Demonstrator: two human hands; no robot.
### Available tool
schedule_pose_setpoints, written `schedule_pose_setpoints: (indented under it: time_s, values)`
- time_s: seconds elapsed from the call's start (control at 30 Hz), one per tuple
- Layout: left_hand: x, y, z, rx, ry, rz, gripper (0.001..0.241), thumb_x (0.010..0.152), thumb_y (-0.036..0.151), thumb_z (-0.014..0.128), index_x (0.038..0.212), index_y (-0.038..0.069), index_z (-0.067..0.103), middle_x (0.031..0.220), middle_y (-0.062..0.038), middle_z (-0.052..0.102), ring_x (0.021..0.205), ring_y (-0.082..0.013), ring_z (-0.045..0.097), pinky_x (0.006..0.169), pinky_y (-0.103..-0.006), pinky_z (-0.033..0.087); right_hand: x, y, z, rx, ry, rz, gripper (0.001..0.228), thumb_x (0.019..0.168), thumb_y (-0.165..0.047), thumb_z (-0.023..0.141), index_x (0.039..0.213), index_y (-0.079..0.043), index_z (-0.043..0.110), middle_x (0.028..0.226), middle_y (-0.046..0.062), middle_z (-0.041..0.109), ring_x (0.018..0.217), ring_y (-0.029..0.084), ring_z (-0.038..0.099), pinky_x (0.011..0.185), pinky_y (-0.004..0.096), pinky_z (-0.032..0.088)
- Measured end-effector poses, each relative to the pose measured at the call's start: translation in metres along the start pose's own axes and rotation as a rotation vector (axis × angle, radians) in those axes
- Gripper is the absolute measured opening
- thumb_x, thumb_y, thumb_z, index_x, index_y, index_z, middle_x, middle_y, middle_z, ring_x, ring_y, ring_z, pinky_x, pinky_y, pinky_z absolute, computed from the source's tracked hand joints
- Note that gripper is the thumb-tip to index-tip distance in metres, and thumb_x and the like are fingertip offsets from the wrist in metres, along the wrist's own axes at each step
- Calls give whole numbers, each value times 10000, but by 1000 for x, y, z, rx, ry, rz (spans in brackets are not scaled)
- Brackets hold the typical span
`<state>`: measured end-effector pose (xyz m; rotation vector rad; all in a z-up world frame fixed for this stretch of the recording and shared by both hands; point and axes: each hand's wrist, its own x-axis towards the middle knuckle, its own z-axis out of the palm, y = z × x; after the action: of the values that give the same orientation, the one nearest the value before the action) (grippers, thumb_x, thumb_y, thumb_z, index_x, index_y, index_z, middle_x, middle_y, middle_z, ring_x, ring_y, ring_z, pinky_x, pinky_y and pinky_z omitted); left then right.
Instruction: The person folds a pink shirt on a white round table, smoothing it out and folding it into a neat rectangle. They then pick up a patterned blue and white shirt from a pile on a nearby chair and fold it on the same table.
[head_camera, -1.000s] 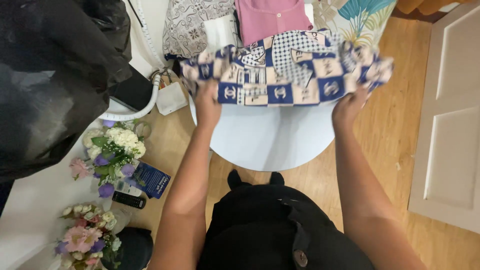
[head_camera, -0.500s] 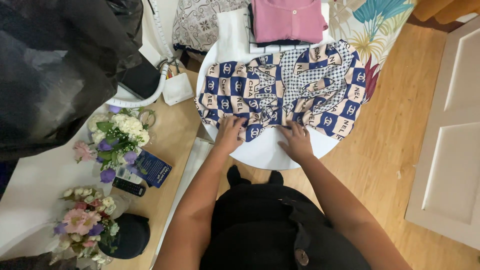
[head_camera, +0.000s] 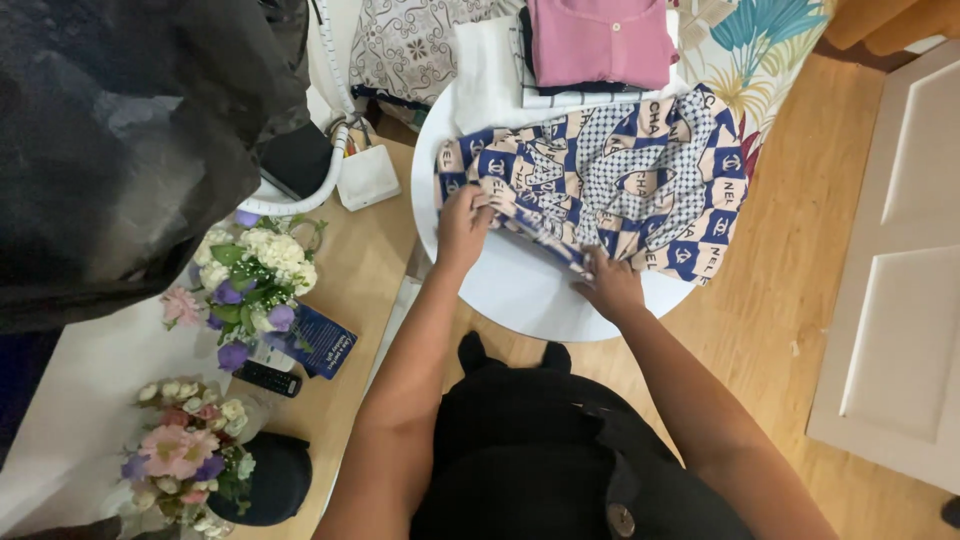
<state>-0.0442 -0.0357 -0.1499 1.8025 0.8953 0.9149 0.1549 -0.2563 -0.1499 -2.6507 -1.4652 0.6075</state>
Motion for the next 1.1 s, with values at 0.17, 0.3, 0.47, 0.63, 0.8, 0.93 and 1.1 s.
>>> schedule_pose_setpoints:
  time_s: [0.17,0.3,0.47,0.63,0.8,0.93,1.1]
  values:
    - [43,51,-37,261,-92,361,387,739,84,828,1049,46,600,1050,-156,668,1043,-393,602,899,-492,470,47,68,41,495,95,190,372,970,-314,588,1287,-137,669,1016,164,722,897,287,654,773,431,499]
    - [66,46,-56,414,-91,360,256,812,-1,766,990,108,617,1012,-94,648,1021,-348,604,908,-482,459,51,66,-31,1449,425,109,288,1115,-287,511,1189,-53,663,1031,30,704,895,101,629,759,245,533]
    - [84,64,-71,513,277,382,298,735,-38,752,940,127,613,1022,-90,584,1029,-366,596,898,-466,444,53,58,-91,1570,738,-157,213,1116,-151,542,1251,-46,669,1154,54,707,1038,143,660,915,282,557]
    - [98,77,-83,458,641,303,393,637,-75,716,978,93,616,1061,-86,554,1030,-383,590,896,-465,447,38,13,-116,1842,875,-135,202,1079,-143,497,1195,-56,637,1155,91,725,1048,206,731,914,365,633]
    - [106,23,-89,124,-439,-184,563,669,-50,732,1208,97,665,1147,-87,711,1076,-228,693,894,-342,548,42,10,-96,1717,642,199,307,998,-147,414,1210,-90,630,1089,53,715,939,165,727,773,352,648]
    - [108,-6,-90,12,-606,-256,445,791,20,771,1235,33,732,1106,-145,781,984,-213,718,854,-320,556,66,39,-74,1571,810,53,392,966,-65,438,1303,-66,637,1112,77,720,950,185,701,826,306,599]
    - [109,25,-109,-154,-705,-225,474,790,84,805,1236,0,669,1042,-78,748,883,-119,675,789,-296,553,70,48,-58,654,1031,-53,417,1096,14,624,1488,72,496,1434,295,478,1293,358,491,1027,416,434]
